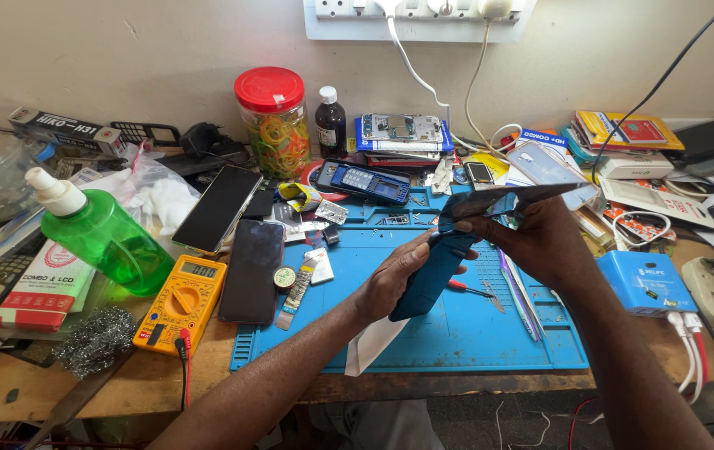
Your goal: The person removes the back cover of a smartphone, detaches the battery, and then reassembles the device by placing the back cover back on. The workspace is cluttered with tools and electronic parts.
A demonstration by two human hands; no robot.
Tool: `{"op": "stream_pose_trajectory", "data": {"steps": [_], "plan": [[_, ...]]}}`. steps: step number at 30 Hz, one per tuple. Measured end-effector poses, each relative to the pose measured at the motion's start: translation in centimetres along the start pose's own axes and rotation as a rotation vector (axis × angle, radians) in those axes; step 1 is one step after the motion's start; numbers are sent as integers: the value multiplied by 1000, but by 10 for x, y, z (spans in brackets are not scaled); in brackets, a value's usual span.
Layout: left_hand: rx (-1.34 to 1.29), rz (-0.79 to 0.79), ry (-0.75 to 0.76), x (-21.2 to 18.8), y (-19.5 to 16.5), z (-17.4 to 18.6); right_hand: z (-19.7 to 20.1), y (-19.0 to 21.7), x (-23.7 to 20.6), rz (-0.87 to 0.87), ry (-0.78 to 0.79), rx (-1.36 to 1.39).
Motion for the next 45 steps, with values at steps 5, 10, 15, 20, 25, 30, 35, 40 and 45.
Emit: {"op": "stream_pose_trajectory", "data": {"steps": [5, 10, 15, 20, 25, 30, 35, 40, 45], "plan": [[-24, -6, -8, 1, -1, 0, 0, -2, 2, 5, 18, -38], [-65, 6, -14, 1, 0, 3, -2, -2, 8, 22, 43, 13], [-133, 3, -3, 1, -1, 3, 0, 8, 21, 68, 106, -77], [-162, -12, -10, 7, -5, 7, 6, 32, 35, 347, 169, -123], [-160, 3, -51, 4, 2, 16, 1, 18, 42, 265, 212, -283], [-93, -3, -58, 7, -2, 21, 2, 14, 49, 243, 226, -279], [-71, -3, -62, 10, -5, 19, 5, 18, 52, 169, 256, -259], [-92, 3, -44, 10, 1, 19, 8, 16, 48, 124, 278, -292], [-123, 17, -69, 8, 3, 22, 12, 7, 44, 118, 273, -286]]}}
Point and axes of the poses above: each hand's wrist, its own x-axis towards the middle knuckle, its own z-axis out of the back of the hand, y = z × x, the point moved 6 cm from there along x, towards the middle knuckle, and after that the axes turned 8 degrees about -x, right-handed, at the moved point
